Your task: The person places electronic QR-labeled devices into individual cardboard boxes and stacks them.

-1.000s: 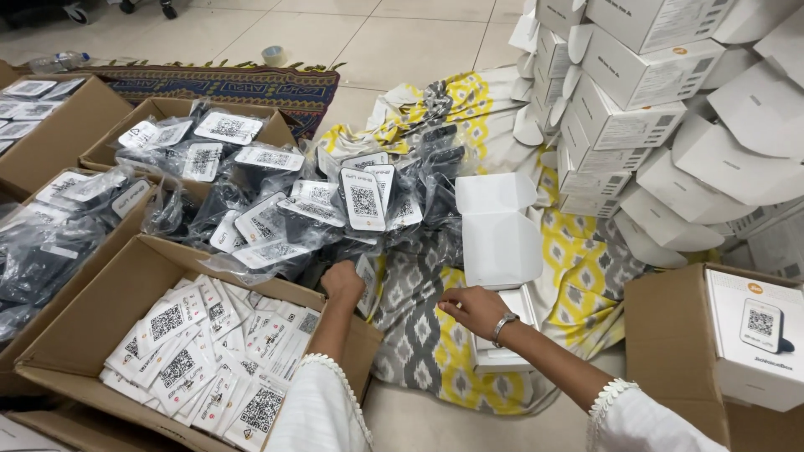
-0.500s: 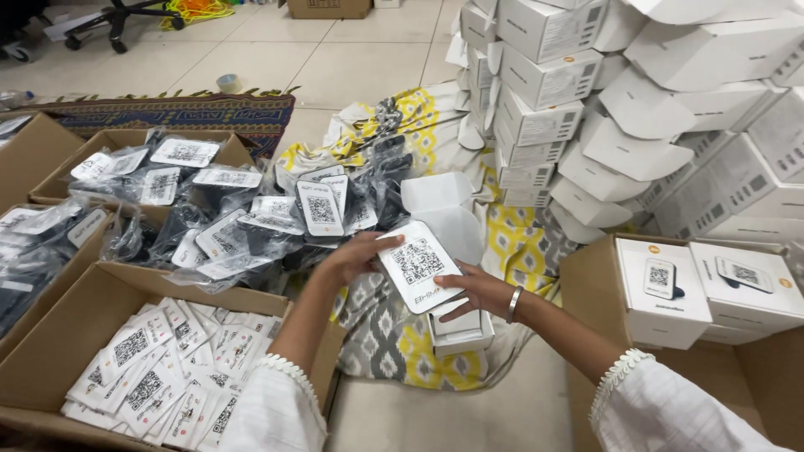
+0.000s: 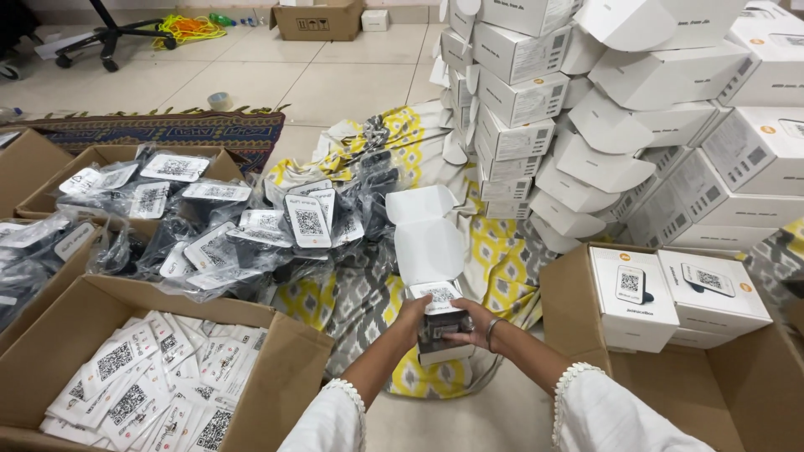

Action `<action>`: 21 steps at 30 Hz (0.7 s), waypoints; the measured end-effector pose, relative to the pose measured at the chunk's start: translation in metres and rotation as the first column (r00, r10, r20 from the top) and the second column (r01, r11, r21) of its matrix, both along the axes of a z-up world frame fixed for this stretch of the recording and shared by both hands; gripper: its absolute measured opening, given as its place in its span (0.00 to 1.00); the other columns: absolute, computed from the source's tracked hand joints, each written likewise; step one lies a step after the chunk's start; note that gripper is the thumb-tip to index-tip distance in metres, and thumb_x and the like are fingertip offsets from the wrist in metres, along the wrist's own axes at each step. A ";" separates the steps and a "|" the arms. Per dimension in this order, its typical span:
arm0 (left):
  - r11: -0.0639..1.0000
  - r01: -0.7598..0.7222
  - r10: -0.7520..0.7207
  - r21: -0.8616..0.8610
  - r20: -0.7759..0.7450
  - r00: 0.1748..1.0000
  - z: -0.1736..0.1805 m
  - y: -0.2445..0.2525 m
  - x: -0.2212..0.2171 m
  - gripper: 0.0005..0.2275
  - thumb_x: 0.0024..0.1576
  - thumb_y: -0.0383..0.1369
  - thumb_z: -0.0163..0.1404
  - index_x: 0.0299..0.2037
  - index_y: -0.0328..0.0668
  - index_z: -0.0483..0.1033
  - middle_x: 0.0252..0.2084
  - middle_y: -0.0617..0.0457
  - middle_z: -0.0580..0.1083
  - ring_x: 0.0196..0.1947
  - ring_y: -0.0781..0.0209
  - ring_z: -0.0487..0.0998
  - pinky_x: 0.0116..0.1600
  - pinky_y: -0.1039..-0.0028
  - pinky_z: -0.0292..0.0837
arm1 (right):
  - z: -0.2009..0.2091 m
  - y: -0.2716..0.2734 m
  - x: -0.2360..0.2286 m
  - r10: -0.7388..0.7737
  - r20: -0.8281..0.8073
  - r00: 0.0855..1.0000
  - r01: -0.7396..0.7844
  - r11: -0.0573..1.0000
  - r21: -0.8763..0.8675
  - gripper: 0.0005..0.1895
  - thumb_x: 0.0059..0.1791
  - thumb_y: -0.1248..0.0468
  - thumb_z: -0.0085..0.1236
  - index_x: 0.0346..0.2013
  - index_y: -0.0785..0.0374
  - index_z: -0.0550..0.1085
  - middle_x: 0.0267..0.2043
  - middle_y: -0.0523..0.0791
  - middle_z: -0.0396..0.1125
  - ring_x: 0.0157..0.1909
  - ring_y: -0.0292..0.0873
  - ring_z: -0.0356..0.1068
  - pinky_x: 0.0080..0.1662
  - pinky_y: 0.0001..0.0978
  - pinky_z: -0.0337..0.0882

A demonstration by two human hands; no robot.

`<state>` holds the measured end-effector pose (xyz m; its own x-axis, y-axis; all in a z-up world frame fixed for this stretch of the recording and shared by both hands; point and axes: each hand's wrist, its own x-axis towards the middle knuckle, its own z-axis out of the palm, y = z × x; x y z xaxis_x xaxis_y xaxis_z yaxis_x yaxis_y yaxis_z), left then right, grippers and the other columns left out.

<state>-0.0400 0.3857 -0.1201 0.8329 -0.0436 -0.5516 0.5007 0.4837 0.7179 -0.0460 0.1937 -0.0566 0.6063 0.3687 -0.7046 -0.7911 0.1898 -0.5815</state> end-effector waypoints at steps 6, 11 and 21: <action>0.862 0.353 -0.414 0.363 0.104 0.904 0.023 0.023 -0.038 0.23 0.50 0.24 0.60 0.57 0.34 0.72 0.49 0.46 0.77 0.43 0.54 0.80 0.44 0.63 0.78 | 0.040 0.002 -0.013 0.244 0.064 0.968 -0.220 0.941 -0.256 0.30 0.48 0.50 0.58 0.61 0.62 0.69 0.56 0.51 0.71 0.52 0.46 0.75 0.53 0.36 0.80; 0.673 0.221 -0.425 0.706 0.126 0.896 0.023 0.020 -0.046 0.24 0.46 0.23 0.63 0.54 0.36 0.69 0.47 0.45 0.77 0.43 0.54 0.80 0.44 0.65 0.79 | -0.012 -0.028 0.023 0.571 0.151 0.807 -0.414 0.730 -0.544 0.28 0.43 0.67 0.69 0.57 0.69 0.74 0.52 0.51 0.76 0.49 0.44 0.79 0.50 0.33 0.80; 0.115 -0.094 -0.602 0.989 0.144 0.785 0.054 0.010 -0.062 0.12 0.54 0.18 0.43 0.48 0.30 0.69 0.47 0.30 0.72 0.47 0.32 0.74 0.50 0.53 0.73 | 0.041 -0.001 -0.030 0.836 0.322 0.444 -0.004 0.361 -0.933 0.41 0.35 0.65 0.79 0.61 0.49 0.71 0.48 0.49 0.71 0.50 0.47 0.72 0.55 0.35 0.72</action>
